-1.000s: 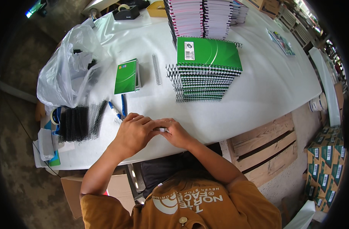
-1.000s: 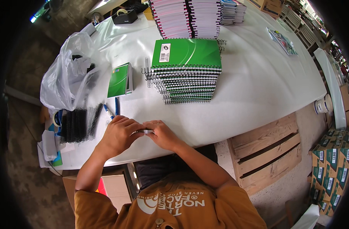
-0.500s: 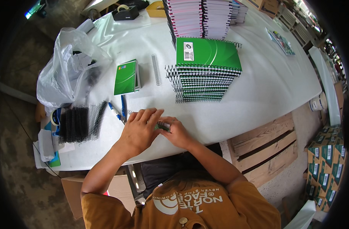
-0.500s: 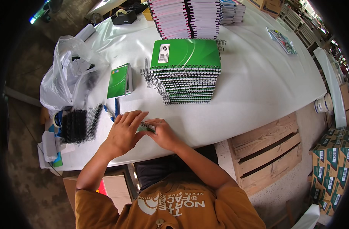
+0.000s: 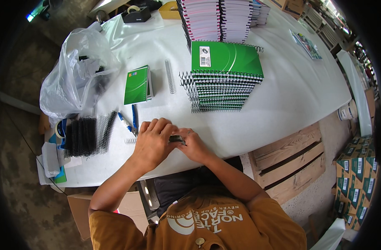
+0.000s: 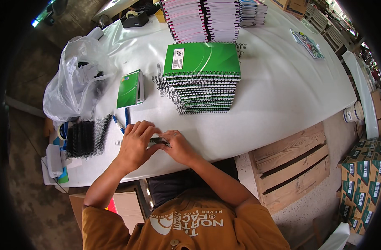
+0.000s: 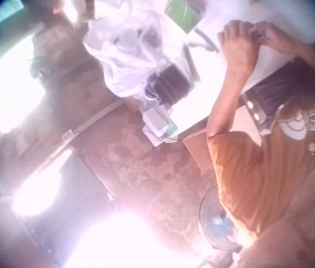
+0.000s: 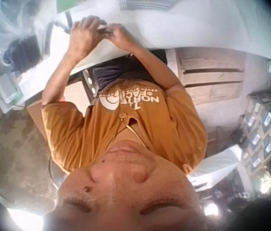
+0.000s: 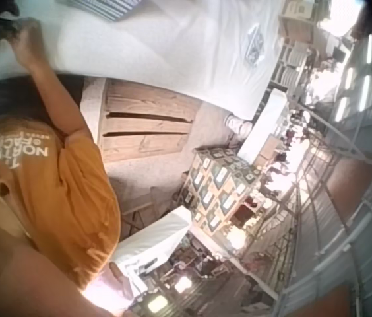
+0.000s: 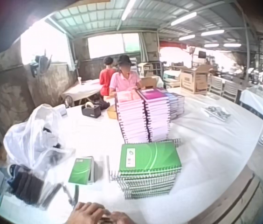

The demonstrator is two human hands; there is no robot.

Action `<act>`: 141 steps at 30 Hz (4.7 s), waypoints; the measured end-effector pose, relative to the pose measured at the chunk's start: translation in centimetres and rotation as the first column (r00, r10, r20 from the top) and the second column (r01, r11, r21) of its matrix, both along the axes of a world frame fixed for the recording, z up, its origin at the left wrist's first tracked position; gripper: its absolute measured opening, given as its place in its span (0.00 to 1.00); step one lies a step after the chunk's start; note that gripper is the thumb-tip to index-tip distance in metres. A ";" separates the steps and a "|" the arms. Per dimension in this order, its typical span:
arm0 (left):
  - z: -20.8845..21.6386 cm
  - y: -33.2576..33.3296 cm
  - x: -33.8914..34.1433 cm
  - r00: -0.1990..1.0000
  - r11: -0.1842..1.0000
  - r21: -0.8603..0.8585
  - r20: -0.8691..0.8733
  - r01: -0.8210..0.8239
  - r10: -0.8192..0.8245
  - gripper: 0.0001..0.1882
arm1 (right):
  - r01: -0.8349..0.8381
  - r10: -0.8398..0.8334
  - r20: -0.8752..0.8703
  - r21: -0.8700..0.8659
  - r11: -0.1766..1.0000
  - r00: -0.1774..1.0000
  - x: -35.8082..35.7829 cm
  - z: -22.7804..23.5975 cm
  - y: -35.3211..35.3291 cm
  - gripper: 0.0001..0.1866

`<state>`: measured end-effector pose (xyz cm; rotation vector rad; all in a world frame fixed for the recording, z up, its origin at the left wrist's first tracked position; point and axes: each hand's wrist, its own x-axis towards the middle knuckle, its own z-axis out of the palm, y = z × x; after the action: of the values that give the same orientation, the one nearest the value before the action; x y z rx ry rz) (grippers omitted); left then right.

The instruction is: The person manually binds spiral notebooks by threading a plastic coil through the pre-punched holes of a stack of paper and covers. The person picks up a stack of paper, aligns it, and twists the spiral coil through the holes by hand until it is fully threaded.

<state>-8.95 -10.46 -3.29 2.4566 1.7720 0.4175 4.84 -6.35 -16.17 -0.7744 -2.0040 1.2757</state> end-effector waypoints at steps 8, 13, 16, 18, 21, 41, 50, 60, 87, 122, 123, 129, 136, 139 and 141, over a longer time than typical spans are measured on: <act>-0.5 0.2 -1.3 0.998 0.990 -0.139 0.062 0.034 -0.026 0.12 | 0.175 -0.181 -0.277 -0.044 0.983 0.944 -0.5 1.8 -0.3 0.13; -0.3 0.5 -1.0 0.997 0.994 -0.093 0.053 0.063 -0.059 0.12 | 0.067 -0.055 -0.157 0.077 0.995 0.986 0.0 0.9 0.1 0.07; -0.7 0.7 -1.2 0.998 0.996 -0.083 0.048 0.045 -0.041 0.12 | 0.047 -0.034 -0.069 0.191 0.980 0.997 0.2 0.6 0.3 0.07; -0.1 0.7 -1.2 0.999 0.995 -0.098 0.050 0.010 -0.006 0.12 | 0.059 -0.048 -0.053 0.243 0.968 0.997 0.1 0.2 0.2 0.07; -0.7 0.6 -0.7 1.000 0.986 0.169 0.010 0.011 -0.013 0.11 | 0.125 -0.106 -0.096 0.222 0.967 0.990 -0.3 0.3 -0.1 0.07; -1.3 0.7 -0.9 0.997 0.997 -0.066 0.065 0.038 -0.034 0.11 | 0.141 -0.108 -0.155 0.223 0.965 0.982 0.3 1.1 0.3 0.09; 0.9 0.3 0.6 0.996 0.999 -0.039 0.083 0.021 -0.018 0.11 | 0.074 -0.067 -0.109 0.063 0.995 0.992 1.1 1.2 -1.2 0.10; 4.1 1.8 9.2 0.098 0.907 0.278 0.961 -0.316 -0.260 0.28 | 0.382 -0.178 -0.735 0.118 0.916 0.654 6.0 14.8 2.3 0.11; 0.5 13.0 6.6 0.527 0.674 0.384 0.850 -0.631 0.008 0.15 | 0.847 -0.659 -0.593 0.074 0.526 0.461 7.0 12.1 11.5 0.18; -3.0 3.8 -1.4 0.869 0.759 0.454 0.073 -0.466 0.490 0.22 | -0.147 -0.197 -0.604 -0.472 0.869 0.772 -1.4 2.3 -0.2 0.36; -3.6 1.9 0.7 0.906 0.812 0.430 0.037 -0.396 0.422 0.23 | -0.095 -0.258 -0.601 -0.492 0.865 0.756 -1.5 2.4 -0.3 0.38; -8.9 -3.9 2.0 0.874 0.837 0.461 0.484 -0.296 0.043 0.17 | 0.153 -0.234 -0.390 -0.226 0.962 0.891 -0.7 2.2 0.3 0.08; -10.8 -3.3 -0.6 0.338 0.913 -0.316 0.856 -0.260 0.392 0.20 | -0.163 0.082 -0.389 -0.181 0.970 0.918 2.3 2.0 2.0 0.13; -9.2 -3.8 -0.2 0.601 0.923 -0.276 0.701 -0.267 0.384 0.17 | -0.150 0.087 -0.433 -0.114 0.982 0.897 1.8 1.1 2.1 0.13; -9.9 -3.2 -3.5 0.847 0.944 -0.237 0.429 -0.230 0.314 0.18 | -0.211 0.138 -0.396 -0.148 0.966 0.908 1.9 0.8 2.4 0.14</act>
<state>-12.41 -13.65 -13.19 1.7880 1.8450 0.7598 6.72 -3.96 -15.40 -0.3899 -1.6796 1.6007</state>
